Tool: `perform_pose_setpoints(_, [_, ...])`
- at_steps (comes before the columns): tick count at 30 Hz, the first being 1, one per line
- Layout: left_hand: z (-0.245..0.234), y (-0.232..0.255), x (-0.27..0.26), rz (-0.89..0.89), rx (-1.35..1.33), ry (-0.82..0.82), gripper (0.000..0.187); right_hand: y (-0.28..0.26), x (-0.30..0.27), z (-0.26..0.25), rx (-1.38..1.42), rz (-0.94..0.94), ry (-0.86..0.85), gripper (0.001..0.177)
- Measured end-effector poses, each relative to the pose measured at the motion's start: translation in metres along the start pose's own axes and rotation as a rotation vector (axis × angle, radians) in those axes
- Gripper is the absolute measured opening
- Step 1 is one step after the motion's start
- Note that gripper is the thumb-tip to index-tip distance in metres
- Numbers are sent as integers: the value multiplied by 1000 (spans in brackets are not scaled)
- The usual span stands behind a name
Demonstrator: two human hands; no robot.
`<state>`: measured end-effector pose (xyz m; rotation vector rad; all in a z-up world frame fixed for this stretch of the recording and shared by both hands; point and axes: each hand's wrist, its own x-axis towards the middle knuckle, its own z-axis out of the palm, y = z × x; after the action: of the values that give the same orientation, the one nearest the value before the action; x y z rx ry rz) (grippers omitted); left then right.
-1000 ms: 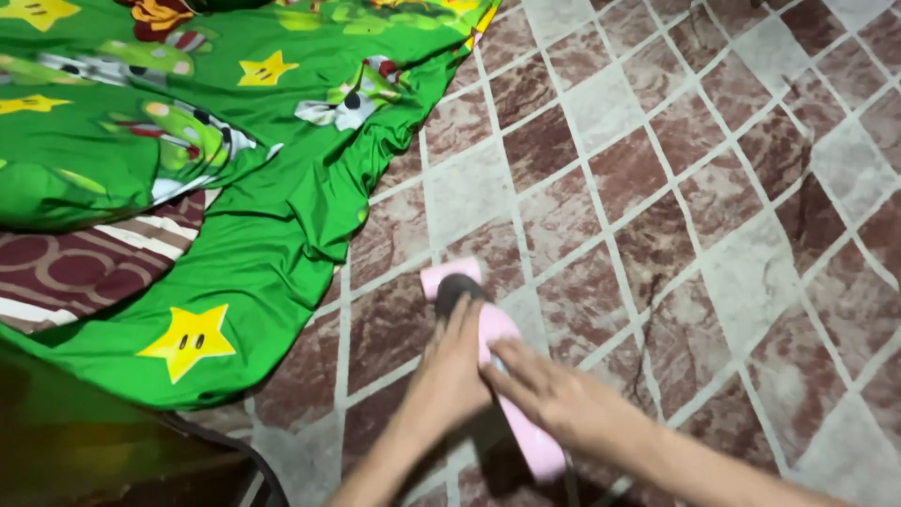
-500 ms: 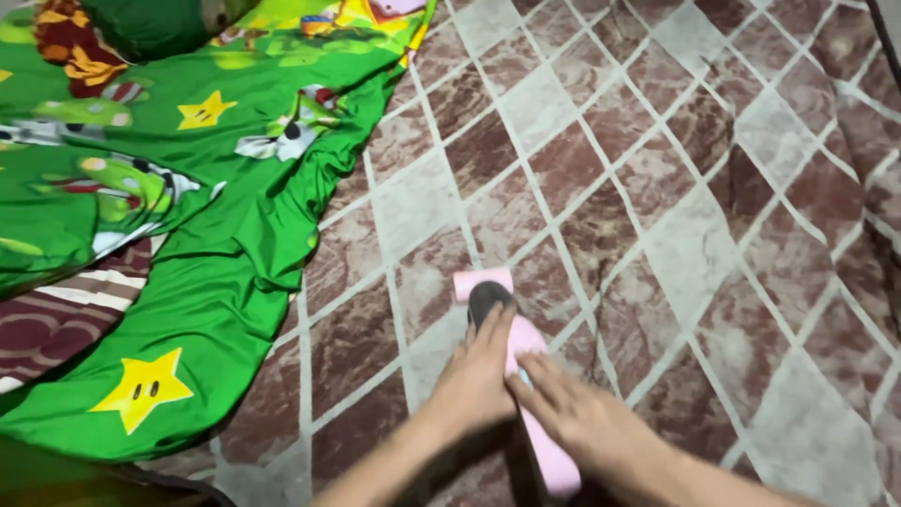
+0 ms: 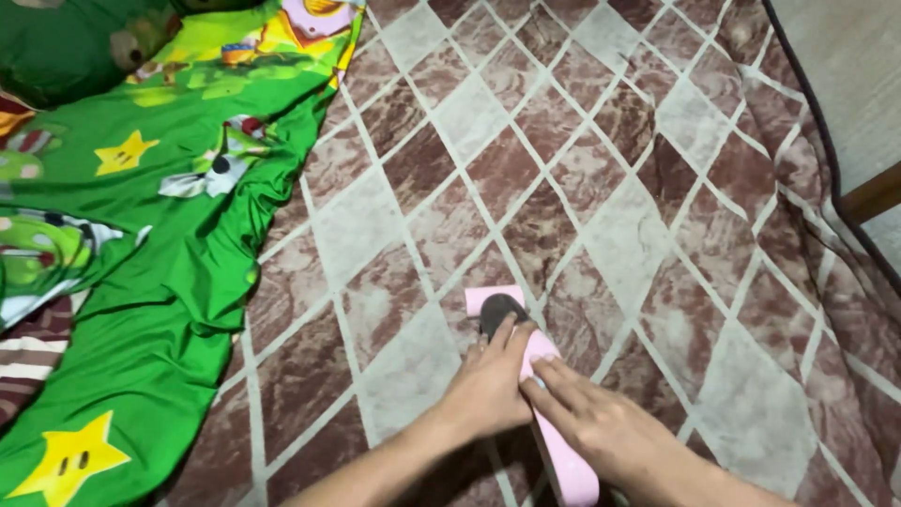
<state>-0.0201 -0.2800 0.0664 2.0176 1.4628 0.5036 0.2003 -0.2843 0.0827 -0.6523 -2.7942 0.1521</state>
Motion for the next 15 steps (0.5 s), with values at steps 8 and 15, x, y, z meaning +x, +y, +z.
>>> perform_pose_setpoints(8, [8,-28,93,28,-14,101,97,60,38,-21,132,137,-9,64])
perform_pose_setpoints(15, [34,29,64,40,9,36,92,48,-36,-14,36,128,-23,69])
